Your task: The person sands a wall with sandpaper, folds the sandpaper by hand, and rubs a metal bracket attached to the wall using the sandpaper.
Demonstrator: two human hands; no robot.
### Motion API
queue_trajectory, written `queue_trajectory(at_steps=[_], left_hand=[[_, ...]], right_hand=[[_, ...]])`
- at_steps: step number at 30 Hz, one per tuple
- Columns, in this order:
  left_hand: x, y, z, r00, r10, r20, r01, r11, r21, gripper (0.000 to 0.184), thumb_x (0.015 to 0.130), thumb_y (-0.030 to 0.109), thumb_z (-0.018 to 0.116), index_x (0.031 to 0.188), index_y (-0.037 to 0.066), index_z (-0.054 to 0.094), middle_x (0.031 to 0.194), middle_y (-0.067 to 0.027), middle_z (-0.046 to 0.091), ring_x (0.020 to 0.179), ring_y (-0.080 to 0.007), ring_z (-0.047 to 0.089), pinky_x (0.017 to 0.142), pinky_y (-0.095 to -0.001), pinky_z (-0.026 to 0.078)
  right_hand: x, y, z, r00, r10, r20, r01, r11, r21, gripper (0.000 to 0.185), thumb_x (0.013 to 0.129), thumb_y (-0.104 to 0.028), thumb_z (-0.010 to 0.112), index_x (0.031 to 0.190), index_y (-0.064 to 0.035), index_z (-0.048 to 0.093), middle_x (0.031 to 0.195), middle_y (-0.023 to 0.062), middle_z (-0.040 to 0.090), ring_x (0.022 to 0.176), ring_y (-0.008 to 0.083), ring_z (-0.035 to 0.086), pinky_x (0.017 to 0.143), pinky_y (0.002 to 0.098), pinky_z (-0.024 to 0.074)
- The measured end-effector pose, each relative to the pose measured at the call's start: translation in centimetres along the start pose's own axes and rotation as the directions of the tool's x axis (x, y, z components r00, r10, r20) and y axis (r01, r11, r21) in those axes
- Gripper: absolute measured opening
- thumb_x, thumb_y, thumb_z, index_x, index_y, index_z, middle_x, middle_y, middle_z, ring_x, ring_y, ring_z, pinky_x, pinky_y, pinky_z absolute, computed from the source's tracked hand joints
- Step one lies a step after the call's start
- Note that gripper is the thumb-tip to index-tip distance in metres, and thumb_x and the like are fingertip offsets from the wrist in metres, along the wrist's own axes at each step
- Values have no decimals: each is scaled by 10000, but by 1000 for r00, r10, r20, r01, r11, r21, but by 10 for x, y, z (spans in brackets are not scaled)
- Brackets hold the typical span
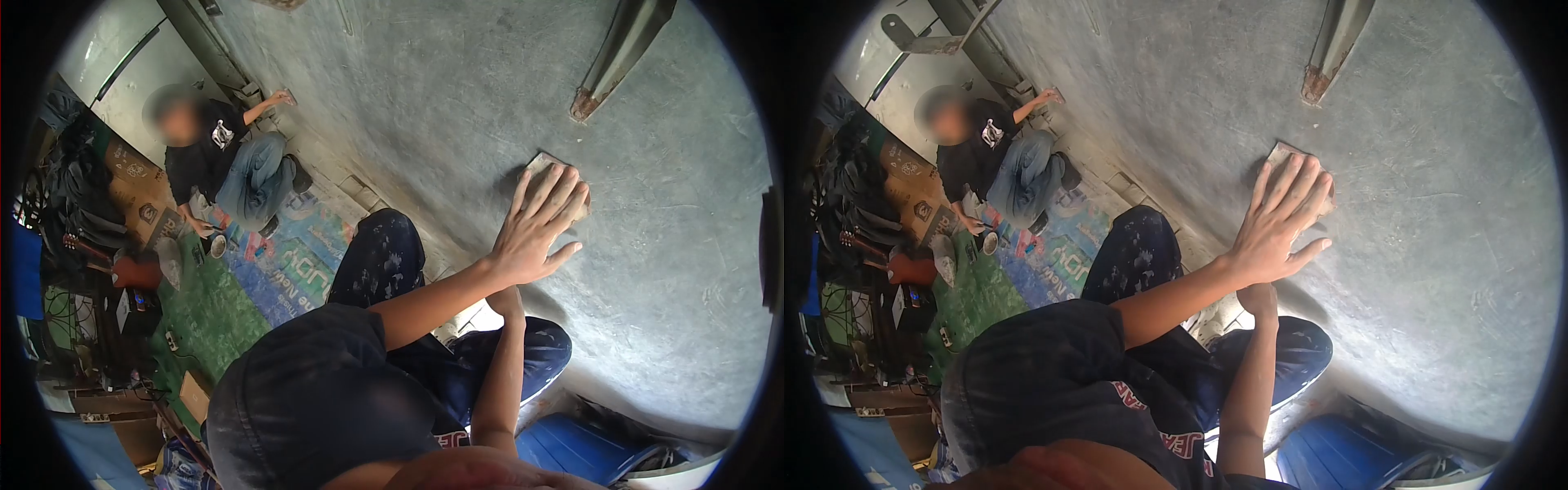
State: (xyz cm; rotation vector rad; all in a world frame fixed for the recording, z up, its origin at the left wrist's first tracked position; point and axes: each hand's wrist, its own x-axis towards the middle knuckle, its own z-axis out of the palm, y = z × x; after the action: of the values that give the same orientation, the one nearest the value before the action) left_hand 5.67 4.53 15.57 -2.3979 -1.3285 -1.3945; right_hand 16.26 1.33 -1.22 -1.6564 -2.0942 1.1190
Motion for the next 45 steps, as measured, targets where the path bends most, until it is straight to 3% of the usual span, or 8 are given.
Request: queue_trajectory(at_steps=[10, 15, 20, 25, 36, 38, 39, 45], left_hand=[[70, 17, -21, 976, 82, -201, -82, 997, 9, 819, 856, 423, 600, 1497, 48, 254, 1577, -203, 122, 1464, -377, 63, 1140, -605, 42], [1, 13, 8, 997, 77, -13, -77, 997, -3, 841, 841, 425, 617, 1509, 79, 239, 1586, -172, 115, 1467, -352, 80, 1155, -588, 32], [-7, 9, 7, 984, 104, 142, -99, 994, -46, 873, 812, 412, 651, 1519, 120, 229, 1592, -143, 112, 1470, -327, 85, 1163, -581, 13], [65, 17, -18, 968, 228, -107, -222, 973, 68, 834, 808, 380, 655, 1514, 176, 260, 1597, -103, 131, 1470, -299, 109, 1160, -581, 39], [18, 2, 5, 979, 202, 42, -205, 972, 113, 847, 812, 379, 656, 1521, 201, 228, 1605, -54, 91, 1477, -235, 81, 1169, -605, 18], [45, 8, -9, 981, 196, 6, -196, 976, 95, 843, 814, 392, 656, 1519, 202, 234, 1605, -62, 87, 1476, -238, 88, 1168, -603, 20], [62, 12, -19, 977, 199, -70, -196, 979, 45, 791, 817, 370, 658, 1498, 205, 293, 1597, -65, 133, 1471, -251, 113, 1164, -593, 30], [73, 6, -3, 924, 255, -284, -237, 967, 96, 637, 842, 274, 644, 1435, 187, 429, 1562, -75, 265, 1454, -258, 181, 1154, -569, 86]], right_hand=[[5, 5, 6, 1000, 5, -12, -6, 999, -37, 445, 858, -336, 624, 1219, -79, 592, 1104, 194, 665, 1088, 367, 604, 933, 454, 467], [10, 39, 29, 977, -192, -91, 189, 981, -40, 572, 877, -285, 644, 1375, -64, 470, 1402, 213, 471, 1343, 311, 401, 1094, 418, 327], [13, 41, 32, 963, -262, -68, 258, 965, -52, 526, 902, -256, 611, 1364, -44, 475, 1401, 224, 467, 1347, 313, 392, 1105, 410, 312], [4, 6, 5, 997, -2, 83, 2, 1000, -1, 468, 893, -246, 607, 1315, -61, 524, 1362, 203, 507, 1300, 337, 431, 1050, 418, 371], [2, -7, -2, 992, 40, 120, -33, 998, -61, 500, 928, -244, 570, 1379, -56, 463, 1429, 217, 439, 1353, 326, 384, 1090, 395, 333], [1, -16, -8, 967, 163, 198, -159, 987, -37, 504, 915, -255, 590, 1370, -66, 481, 1386, 221, 486, 1331, 336, 415, 1068, 401, 360], [3, 0, 6, 995, 99, 24, -98, 994, -50, 467, 855, -361, 633, 1235, -90, 610, 1079, 173, 684, 1087, 345, 616, 950, 434, 465], [-4, -13, -3, 988, 139, 66, -138, 990, -20, 448, 857, -351, 629, 1217, -84, 615, 1099, 180, 675, 1097, 346, 610, 945, 429, 468]])
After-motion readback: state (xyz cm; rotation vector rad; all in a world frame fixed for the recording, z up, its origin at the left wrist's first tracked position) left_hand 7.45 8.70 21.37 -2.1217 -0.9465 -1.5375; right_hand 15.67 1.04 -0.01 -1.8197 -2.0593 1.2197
